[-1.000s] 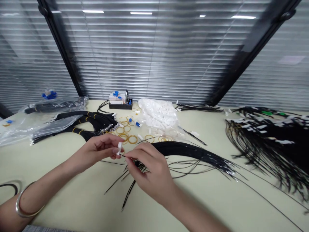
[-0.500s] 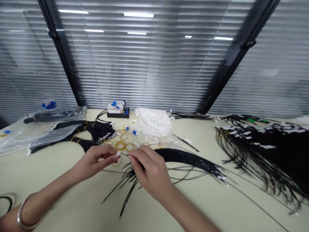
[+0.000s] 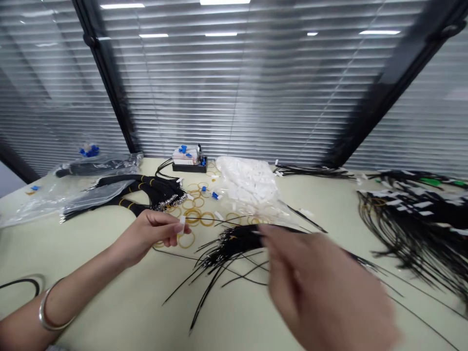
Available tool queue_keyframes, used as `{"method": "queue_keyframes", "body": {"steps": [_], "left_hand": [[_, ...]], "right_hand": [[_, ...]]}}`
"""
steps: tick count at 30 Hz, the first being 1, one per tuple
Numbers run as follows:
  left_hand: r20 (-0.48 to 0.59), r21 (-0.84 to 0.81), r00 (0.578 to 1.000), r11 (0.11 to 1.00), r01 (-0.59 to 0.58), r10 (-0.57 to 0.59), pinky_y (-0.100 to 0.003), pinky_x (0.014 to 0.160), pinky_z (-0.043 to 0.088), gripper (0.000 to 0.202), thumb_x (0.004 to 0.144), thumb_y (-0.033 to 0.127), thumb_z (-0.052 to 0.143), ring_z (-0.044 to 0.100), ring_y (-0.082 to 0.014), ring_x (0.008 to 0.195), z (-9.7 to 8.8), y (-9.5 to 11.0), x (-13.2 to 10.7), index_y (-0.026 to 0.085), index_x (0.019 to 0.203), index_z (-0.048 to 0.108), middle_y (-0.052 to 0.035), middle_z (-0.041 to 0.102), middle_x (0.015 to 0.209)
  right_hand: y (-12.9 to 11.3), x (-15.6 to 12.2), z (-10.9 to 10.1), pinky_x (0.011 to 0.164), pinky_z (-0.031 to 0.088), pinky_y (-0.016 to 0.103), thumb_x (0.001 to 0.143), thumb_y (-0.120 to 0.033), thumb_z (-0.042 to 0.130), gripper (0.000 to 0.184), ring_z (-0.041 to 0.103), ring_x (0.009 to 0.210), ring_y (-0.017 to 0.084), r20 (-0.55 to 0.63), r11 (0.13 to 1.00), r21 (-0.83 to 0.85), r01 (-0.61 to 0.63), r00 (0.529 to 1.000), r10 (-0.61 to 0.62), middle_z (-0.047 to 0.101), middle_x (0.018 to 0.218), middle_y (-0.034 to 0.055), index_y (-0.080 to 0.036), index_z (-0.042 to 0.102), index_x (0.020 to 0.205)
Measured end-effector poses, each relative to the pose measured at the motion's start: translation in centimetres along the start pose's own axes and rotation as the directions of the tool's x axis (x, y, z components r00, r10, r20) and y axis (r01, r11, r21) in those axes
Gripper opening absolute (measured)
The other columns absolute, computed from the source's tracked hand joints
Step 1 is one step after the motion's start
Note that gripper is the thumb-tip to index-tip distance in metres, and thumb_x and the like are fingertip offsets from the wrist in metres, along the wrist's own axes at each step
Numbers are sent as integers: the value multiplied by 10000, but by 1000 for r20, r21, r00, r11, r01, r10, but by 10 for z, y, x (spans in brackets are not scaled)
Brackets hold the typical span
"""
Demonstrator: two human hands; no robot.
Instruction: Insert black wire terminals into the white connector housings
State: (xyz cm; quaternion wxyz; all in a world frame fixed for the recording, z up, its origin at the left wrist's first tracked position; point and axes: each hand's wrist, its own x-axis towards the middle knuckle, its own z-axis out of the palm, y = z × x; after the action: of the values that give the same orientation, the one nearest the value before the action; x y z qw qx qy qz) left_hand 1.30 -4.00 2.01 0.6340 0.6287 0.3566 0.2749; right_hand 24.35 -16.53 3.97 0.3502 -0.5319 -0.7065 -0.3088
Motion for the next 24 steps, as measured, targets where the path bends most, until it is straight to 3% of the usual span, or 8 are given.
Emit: {"method": "queue_keyframes", "body": {"steps": [3,5,7,14,21,24], "left_hand": [[-14,-44,999,998,37,-38,-140,475,401,166,731,312,700,511,-25,492,1,0,2,151,765,727,-27,694,712],[-12,-66,998,996,57,-58,-135,468,393,176,729,297,705,517,-22,485,2,0,2,167,849,713,-11,694,705],[9,-72,996,994,87,-87,-130,466,392,204,732,287,703,549,-30,501,3,1,1,173,900,692,-3,695,707],[186,5,970,987,160,-158,-132,503,438,172,749,292,680,674,-100,680,6,2,-2,138,802,626,-16,701,796],[196,69,972,990,119,-130,-150,530,451,162,774,283,644,663,-95,671,6,4,-3,135,830,610,-18,690,803],[200,90,973,991,99,-116,-154,538,448,160,790,288,627,652,-89,661,8,5,-5,134,828,607,-20,685,788]], "right_hand": [[-20,-2,27,605,364,261,844,-119,513,159,499,612,108,26,987,37,158,987,-159,586,707,21,-141,574,988],[-31,-4,42,648,372,267,835,-77,509,168,506,673,118,63,976,94,195,977,-201,595,732,22,-126,565,985],[-37,-6,50,624,359,262,839,-69,501,170,477,660,114,85,975,160,153,982,-169,592,719,14,-128,565,985],[-40,-9,58,584,362,230,871,-123,492,119,439,626,87,111,946,326,-3,993,-35,618,748,-17,-148,579,948],[-40,-10,61,570,386,203,833,-135,564,119,448,614,68,83,923,381,-60,996,30,628,753,-33,-168,576,946],[-41,-9,58,577,407,184,828,-146,573,121,479,628,55,124,894,431,-118,990,71,621,747,-37,-176,581,945]]}}
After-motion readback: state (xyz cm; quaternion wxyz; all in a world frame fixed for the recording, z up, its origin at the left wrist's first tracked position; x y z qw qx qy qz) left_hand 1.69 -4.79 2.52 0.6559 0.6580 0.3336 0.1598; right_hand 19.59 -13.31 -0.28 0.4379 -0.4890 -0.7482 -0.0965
